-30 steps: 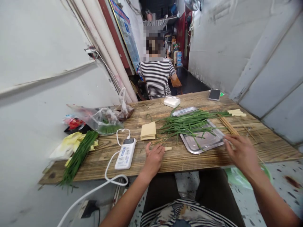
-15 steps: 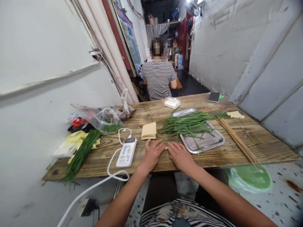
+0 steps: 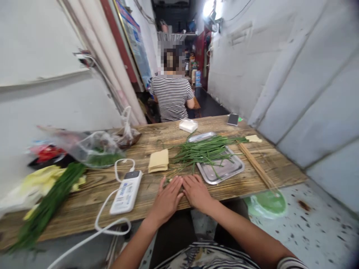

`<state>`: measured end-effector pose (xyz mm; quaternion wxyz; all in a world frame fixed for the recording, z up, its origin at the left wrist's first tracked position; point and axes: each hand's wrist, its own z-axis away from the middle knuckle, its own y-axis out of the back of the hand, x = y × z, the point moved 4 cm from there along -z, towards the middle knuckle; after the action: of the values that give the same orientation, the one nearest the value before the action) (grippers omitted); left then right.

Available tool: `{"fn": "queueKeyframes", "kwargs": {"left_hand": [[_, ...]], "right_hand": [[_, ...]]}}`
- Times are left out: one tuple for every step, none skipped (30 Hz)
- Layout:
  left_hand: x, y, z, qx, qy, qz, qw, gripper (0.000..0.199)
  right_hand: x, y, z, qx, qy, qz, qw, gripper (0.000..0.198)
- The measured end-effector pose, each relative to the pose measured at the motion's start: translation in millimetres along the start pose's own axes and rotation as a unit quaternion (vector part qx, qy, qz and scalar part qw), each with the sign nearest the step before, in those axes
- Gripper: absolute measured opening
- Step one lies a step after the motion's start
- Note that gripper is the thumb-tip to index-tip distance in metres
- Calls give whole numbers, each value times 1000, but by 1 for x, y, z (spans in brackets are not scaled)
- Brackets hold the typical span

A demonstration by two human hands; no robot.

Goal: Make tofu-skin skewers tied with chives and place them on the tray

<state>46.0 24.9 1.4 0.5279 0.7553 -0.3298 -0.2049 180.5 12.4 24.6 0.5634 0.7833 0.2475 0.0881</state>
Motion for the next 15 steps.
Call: {"fn": "queueKeyframes", "kwargs": {"left_hand": [[-3,-2,1,2,-1,4,1000,47],[-5,-5,1,1,-10,7,1000,48],[-7,-8,1,3,-17,9,1000,48],[-9,-10,2,6,-23,11,1000,49],[-11,-12,2,9,-30,13,999,49],[-12,-13,2,13,-34,13,999,49],[-12,-14,3,16,-36,12,999,49],[-13,-15,3,19,-38,10,999,50],[-13,-16,4,22,-39,8,999,50],[-13,-16,4,26,-39,7,999,50],[-13,-17,5,30,-38,6,999,51],[-13,-18,5,33,-38,7,999,51],[-14,-18,5,36,-38,8,999,52],[-14,-19,5,39,-39,7,998,52],[-14,-20,5,41,-38,6,998,53]], "right_hand": [[-1,5,0,2,4,-7,1000,36],[-1,12,0,7,6,-14,1000,37],[3,19,1,16,9,-20,1000,38],[10,28,3,26,7,-23,999,40],[23,39,6,38,-8,-22,999,41],[41,50,11,50,-34,-14,998,41],[63,63,19,61,-73,-2,995,38],[90,77,29,65,-135,21,988,34],[119,89,41,56,-206,52,975,31],[148,100,56,32,-280,89,955,30],[175,109,72,-11,-349,127,928,31],[197,115,89,-66,-405,153,899,34],[213,120,103,-86,-434,161,882,35],[224,123,115,-101,-452,165,871,35],[231,124,125,-114,-463,164,863,34]]}}
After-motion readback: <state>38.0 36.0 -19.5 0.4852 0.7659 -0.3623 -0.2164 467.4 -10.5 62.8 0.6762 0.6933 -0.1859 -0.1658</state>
